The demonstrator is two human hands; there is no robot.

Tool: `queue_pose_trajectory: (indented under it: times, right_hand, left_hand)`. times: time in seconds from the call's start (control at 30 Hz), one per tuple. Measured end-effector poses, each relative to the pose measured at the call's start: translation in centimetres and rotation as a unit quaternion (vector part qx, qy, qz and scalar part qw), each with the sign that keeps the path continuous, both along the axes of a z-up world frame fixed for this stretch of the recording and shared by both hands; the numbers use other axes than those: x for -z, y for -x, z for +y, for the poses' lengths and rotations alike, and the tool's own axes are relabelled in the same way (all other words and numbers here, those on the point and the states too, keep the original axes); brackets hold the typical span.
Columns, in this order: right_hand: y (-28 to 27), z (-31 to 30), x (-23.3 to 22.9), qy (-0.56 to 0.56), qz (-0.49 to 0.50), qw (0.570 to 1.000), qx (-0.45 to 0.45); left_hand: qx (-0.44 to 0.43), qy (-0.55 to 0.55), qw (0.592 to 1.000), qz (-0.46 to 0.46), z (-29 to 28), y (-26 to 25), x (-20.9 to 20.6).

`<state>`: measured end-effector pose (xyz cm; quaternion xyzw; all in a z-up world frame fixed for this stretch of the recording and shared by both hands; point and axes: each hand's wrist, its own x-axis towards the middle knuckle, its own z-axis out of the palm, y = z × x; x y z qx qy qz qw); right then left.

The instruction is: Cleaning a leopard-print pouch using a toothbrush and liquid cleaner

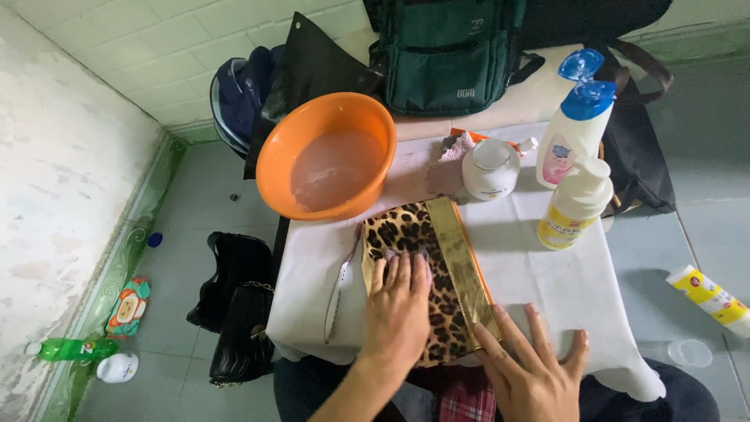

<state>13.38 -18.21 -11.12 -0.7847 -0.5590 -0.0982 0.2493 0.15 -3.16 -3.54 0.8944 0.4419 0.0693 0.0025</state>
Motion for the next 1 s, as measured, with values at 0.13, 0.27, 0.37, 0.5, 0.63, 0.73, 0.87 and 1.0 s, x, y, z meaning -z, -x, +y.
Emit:
queue_pose_trajectory:
  times: [0.13, 0.27, 0.37, 0.5, 0.63, 0.73, 0.87, 1.0]
  right_hand:
    - [-0.6, 0.1, 0.2, -0.016, 0.0, 1.0, -0.01]
    - [-0.7, 0.5, 0.6, -0.035, 0.014, 0.999, -0.017]
    - [-0.7, 0.3, 0.6, -0.016, 0.026, 0.999, -0.016]
    - [-0.5, 0.3, 0.1, -0.001, 0.033, 0.999, -0.006]
    - [-0.9, 0.2, 1.9, -0.01, 0.03, 1.0, 0.0]
    - [-0.9, 0.3, 2.8, -0.053, 0.013, 0.998, -0.015]
    - [-1.4, 0.7, 1.9, -0.041, 0.074, 0.996, -0.003]
    - [-1.6, 0.8, 0.8, -0.031, 0.146, 0.989, -0.004]
  left_hand:
    - [0.148, 0.087, 0.981, -0.084, -3.7, 2.2, -0.9]
    - [0.226, 0.114, 0.962, -0.098, -4.0, 1.9, -1.1]
    - [0.178, 0.135, 0.971, -0.08, -0.6, 0.3, -1.6]
    - [0.163, -0.006, 0.98, -0.115, 5.2, -1.8, -2.0]
    - [0.153, 0.011, 0.984, -0.097, 1.3, -0.9, -2.4]
    - [0.232, 0.061, 0.966, -0.098, -3.4, 1.6, 1.4]
    - [0.29, 0.023, 0.944, -0.156, -5.0, 1.3, 1.4]
    - [0.266, -0.05, 0.951, -0.15, -4.4, -1.2, -0.2]
